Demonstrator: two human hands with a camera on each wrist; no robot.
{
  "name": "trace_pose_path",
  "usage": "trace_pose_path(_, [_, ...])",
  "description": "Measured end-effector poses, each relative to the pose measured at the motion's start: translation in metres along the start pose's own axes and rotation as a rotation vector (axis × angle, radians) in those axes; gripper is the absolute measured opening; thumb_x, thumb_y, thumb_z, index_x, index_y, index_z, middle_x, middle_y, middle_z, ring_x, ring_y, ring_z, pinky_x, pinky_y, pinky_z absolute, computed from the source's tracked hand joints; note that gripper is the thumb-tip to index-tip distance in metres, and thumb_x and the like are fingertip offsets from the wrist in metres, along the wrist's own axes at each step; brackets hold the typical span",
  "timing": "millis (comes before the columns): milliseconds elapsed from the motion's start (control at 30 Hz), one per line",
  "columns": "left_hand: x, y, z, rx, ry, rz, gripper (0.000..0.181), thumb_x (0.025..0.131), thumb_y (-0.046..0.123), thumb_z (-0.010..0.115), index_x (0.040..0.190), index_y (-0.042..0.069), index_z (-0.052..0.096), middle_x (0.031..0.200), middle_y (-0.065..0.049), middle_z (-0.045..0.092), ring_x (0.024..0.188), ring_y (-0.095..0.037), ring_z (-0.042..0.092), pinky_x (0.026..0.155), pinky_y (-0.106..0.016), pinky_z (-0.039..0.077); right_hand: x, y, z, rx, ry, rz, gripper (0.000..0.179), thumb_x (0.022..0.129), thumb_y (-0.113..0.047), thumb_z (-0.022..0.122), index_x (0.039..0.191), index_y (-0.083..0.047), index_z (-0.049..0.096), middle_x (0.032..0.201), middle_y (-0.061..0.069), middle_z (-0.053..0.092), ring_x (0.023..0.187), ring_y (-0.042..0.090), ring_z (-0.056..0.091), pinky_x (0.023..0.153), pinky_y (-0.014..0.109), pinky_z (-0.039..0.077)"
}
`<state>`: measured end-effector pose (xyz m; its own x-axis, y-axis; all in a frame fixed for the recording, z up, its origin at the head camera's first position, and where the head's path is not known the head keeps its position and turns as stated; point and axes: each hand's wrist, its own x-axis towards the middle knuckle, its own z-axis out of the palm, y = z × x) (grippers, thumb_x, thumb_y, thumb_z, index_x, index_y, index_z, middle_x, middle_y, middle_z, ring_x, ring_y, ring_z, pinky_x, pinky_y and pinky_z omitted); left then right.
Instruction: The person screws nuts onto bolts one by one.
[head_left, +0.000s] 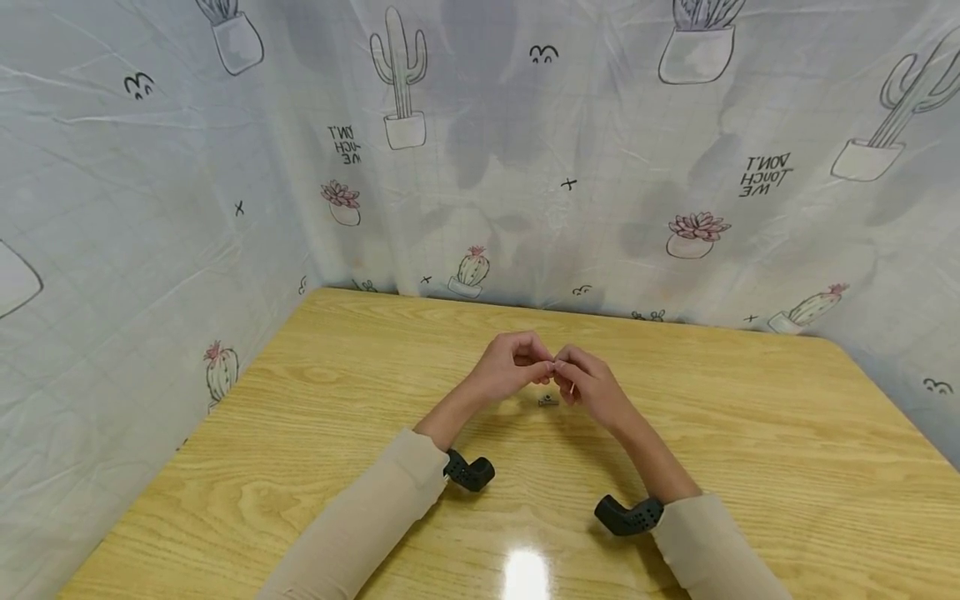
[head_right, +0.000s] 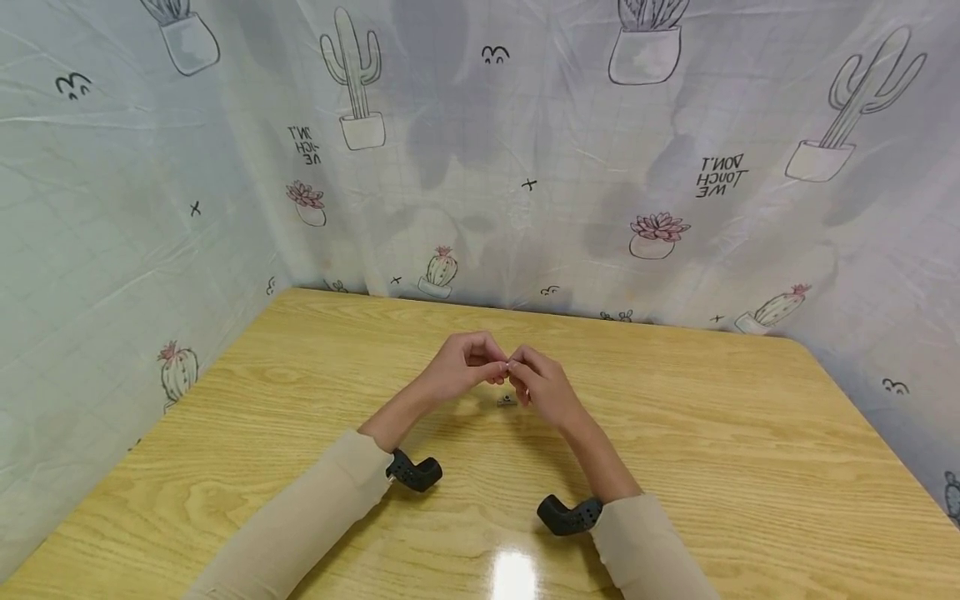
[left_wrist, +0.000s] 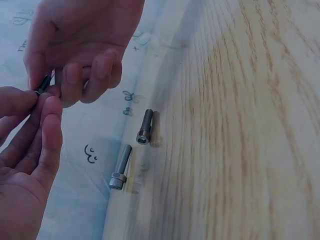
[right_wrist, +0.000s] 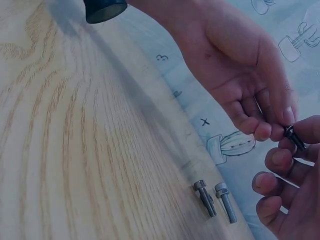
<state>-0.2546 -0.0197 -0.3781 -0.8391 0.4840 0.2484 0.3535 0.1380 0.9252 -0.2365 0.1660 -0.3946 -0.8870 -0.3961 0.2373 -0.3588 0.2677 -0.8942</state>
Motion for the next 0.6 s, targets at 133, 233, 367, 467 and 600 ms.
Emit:
trace_pose_path(133, [-0.0007,-0.0011,-0.0012,0.002,0.005,0.006,0.005,0.094,0.008,0.062,0.093,0.004,0.066,0.092,-0.015,0.069,0.080,-0.026,0.070,0.080,-0.049,0.057,-0.0003,-0.0007,-0.0012,-0.003,-0.008,0.009,0.033,0.105,-0.023,0.040,0.095,0.006,0.051,0.071,0.015,0.046,0.057,0.038,0.041,0.048,0.037,0.037])
trace_pose_path(233, [-0.0012,-0.0025,-0.0031,-0.018,0.023,-0.003,0.007,0.094,0.011,0.063,0.094,0.004,0.065,0.092,-0.017,0.069,0.085,-0.036,0.069,0.081,-0.051,0.056,-0.0013,-0.0011,-0.0029,-0.064,0.048,0.008,0.032,0.105,-0.025,0.042,0.100,0.003,0.055,0.072,0.020,0.051,0.059,0.040,0.047,0.048,0.034,0.039])
trace_pose_path(367, [-0.0015,-0.0048,-0.0065,-0.033,0.053,-0.018,0.009,0.094,0.011,0.064,0.095,0.002,0.065,0.092,-0.021,0.068,0.087,-0.041,0.066,0.082,-0.050,0.056,-0.0029,-0.0006,-0.0057,-0.100,0.148,0.023,0.026,0.103,-0.026,0.048,0.106,-0.003,0.059,0.087,0.022,0.057,0.063,0.037,0.054,0.055,0.034,0.046])
trace_pose_path(467, [-0.0011,-0.0053,-0.0084,-0.033,0.060,-0.029,0.008,0.094,0.010,0.063,0.095,0.002,0.065,0.093,-0.021,0.068,0.086,-0.040,0.067,0.082,-0.051,0.055,-0.0030,0.0008,-0.0073,-0.127,0.179,0.014,0.023,0.101,-0.025,0.052,0.107,-0.005,0.061,0.096,0.017,0.059,0.065,0.037,0.055,0.060,0.034,0.049])
trace_pose_path(600, [-0.0009,-0.0042,-0.0092,-0.040,0.059,-0.034,0.005,0.093,0.008,0.063,0.094,0.003,0.064,0.091,-0.020,0.067,0.086,-0.041,0.066,0.084,-0.055,0.054,-0.0024,0.0020,-0.0080,-0.181,0.189,-0.026,0.020,0.100,-0.024,0.055,0.105,-0.007,0.064,0.096,0.013,0.062,0.065,0.040,0.055,0.056,0.028,0.047])
